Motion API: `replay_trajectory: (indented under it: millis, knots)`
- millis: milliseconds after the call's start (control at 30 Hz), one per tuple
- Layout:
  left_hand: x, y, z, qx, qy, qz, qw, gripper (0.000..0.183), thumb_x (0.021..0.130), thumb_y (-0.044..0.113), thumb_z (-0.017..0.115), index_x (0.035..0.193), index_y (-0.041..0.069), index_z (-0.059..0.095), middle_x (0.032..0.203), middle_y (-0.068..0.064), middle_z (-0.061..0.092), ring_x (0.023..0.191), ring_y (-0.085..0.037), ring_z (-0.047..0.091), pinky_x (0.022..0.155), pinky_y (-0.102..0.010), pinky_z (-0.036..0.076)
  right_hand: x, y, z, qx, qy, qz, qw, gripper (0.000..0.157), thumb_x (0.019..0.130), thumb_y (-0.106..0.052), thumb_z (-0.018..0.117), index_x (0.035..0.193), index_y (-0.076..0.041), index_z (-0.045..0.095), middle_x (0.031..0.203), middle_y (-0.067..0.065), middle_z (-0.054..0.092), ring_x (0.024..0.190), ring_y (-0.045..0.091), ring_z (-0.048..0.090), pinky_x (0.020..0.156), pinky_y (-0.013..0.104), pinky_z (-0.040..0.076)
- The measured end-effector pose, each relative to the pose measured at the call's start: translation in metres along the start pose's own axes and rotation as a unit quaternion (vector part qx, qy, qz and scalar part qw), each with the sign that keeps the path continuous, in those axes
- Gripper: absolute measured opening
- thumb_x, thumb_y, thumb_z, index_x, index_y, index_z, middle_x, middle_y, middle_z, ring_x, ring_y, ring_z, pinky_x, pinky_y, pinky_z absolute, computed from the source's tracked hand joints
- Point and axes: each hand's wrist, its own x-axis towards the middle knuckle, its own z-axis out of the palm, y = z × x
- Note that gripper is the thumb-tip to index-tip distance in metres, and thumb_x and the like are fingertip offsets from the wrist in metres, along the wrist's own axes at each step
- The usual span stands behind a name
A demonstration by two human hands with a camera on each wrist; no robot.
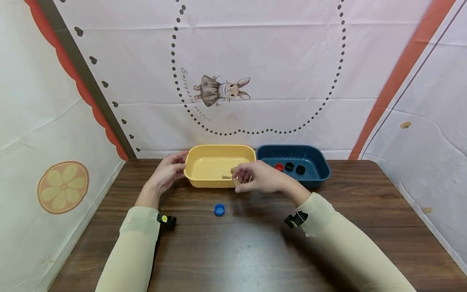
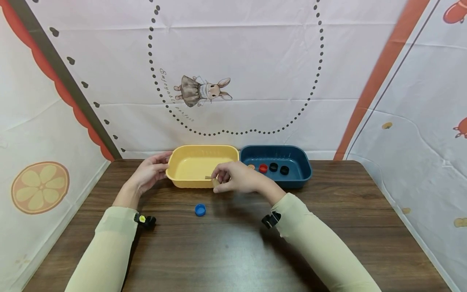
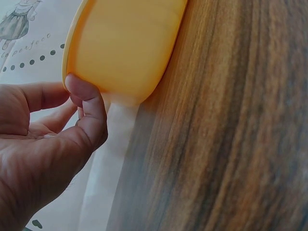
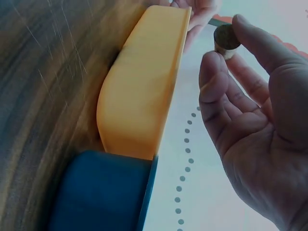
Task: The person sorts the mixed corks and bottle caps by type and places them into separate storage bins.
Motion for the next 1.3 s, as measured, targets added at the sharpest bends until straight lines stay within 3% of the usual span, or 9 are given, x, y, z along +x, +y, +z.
replay_trajectory:
  millis: [300,733,933,1100,1300]
  knots:
    - [0.001,0.000,0.002,-0.008,0.007,-0.004,0.9999,0.059,0.109,-0.002,0.050,0.165,0.003,0.034,0.142,-0.021,0.047,0.102,-0.019,0.064,0.082,-0.028,0.060,0.015,0.006,-0.009,-0.015,0.047,0.017,0.999,0.029,0.095,-0.026,0.083,0.118,-0.012,0.073,0.097,-0.005,0.071,0.092,0.012,0.067,0.084,0.033,0.058]
    - [0.001,0.001,0.002,-0.008,0.007,-0.006,0.9999,0.059,0.110,-0.001,0.050,0.166,0.004,0.033,0.140,-0.020,0.046,0.102,-0.020,0.064,0.081,-0.027,0.060,0.037,0.018,-0.013,-0.006,0.069,0.056,0.996,0.032,0.096,-0.027,0.082,0.122,-0.012,0.070,0.100,0.000,0.070,0.088,0.016,0.067,0.076,0.036,0.057]
    - [0.002,0.001,0.002,-0.010,0.007,-0.004,0.9999,0.060,0.109,-0.003,0.049,0.166,0.003,0.032,0.145,-0.026,0.043,0.111,-0.029,0.062,0.083,-0.030,0.061,0.049,0.023,-0.010,0.001,0.075,0.081,0.994,0.031,0.098,-0.029,0.080,0.122,-0.012,0.069,0.102,0.002,0.070,0.085,0.022,0.069,0.067,0.036,0.059]
    - [0.002,0.000,0.002,-0.007,0.007,-0.005,0.9999,0.059,0.109,-0.002,0.049,0.166,0.003,0.033,0.150,-0.028,0.041,0.118,-0.038,0.058,0.086,-0.032,0.061,0.061,0.026,-0.007,-0.002,0.084,0.095,0.992,0.030,0.098,-0.026,0.080,0.120,-0.009,0.070,0.103,0.004,0.071,0.089,0.023,0.068,0.073,0.036,0.058]
    - [0.001,0.001,0.001,0.000,0.005,-0.008,1.0000,0.058,0.110,-0.001,0.048,0.166,0.004,0.032,0.151,-0.029,0.040,0.120,-0.039,0.058,0.088,-0.033,0.061,0.075,0.033,-0.001,-0.022,0.084,0.118,0.989,0.029,0.097,-0.024,0.081,0.119,-0.009,0.070,0.103,0.005,0.070,0.091,0.020,0.065,0.082,0.037,0.055]
